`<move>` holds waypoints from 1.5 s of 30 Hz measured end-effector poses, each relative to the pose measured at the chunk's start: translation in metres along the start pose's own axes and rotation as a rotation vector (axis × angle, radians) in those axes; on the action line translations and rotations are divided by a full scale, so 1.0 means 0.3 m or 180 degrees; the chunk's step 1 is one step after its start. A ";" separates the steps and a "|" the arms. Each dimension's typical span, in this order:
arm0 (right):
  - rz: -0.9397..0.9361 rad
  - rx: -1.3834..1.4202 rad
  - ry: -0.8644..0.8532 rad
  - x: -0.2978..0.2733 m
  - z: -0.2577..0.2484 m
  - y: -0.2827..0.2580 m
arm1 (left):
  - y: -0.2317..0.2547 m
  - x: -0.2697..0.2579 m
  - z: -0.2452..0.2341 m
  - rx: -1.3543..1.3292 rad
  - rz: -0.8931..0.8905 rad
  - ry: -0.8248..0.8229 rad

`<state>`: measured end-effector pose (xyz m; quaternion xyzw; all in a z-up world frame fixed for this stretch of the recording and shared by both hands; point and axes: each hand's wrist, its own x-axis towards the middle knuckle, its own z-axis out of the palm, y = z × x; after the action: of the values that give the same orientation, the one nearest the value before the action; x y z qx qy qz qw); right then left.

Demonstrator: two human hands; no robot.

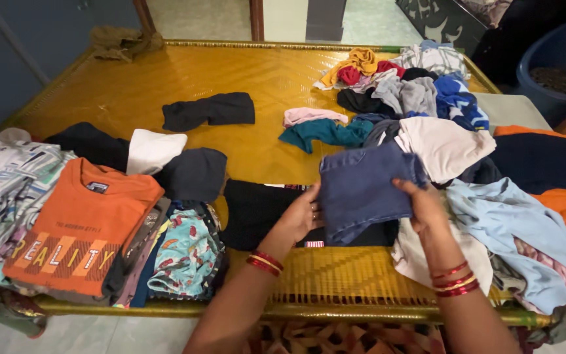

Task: The person folds various garments on a woven cot, including a black t-shirt, denim shorts, a pink t-shirt, a yellow t-shirt, and a white t-shirt. Each item is smoothed and folded into a compact rectangle and placed in a growing stack on the left side of the cot.

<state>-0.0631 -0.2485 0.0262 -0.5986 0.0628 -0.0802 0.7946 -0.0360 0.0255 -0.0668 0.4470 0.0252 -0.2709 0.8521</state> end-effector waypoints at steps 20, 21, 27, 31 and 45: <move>-0.0628 -0.3303 0.0009 0.011 -0.130 0.165 | -0.154 0.068 -0.040 0.3091 0.1520 0.1626; -0.0779 -0.3280 0.0040 0.011 -0.123 0.160 | -0.134 0.053 -0.030 0.3086 0.1556 0.1640; -0.0576 -0.2515 -0.0144 0.032 -0.101 0.183 | -0.082 0.005 -0.011 0.3079 0.1551 0.1720; -0.0514 -0.3304 -0.0038 0.027 -0.089 0.189 | -0.100 -0.012 -0.030 0.3319 0.1477 0.1598; -0.2913 -0.4344 -0.0947 -0.122 0.288 0.127 | 0.182 -0.254 -0.240 0.5174 0.0851 0.3476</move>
<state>-0.0800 -0.1494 0.0136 -0.9192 -0.2574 -0.2595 0.1464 -0.0601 0.1396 -0.0473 0.9590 0.1705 0.1361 0.1808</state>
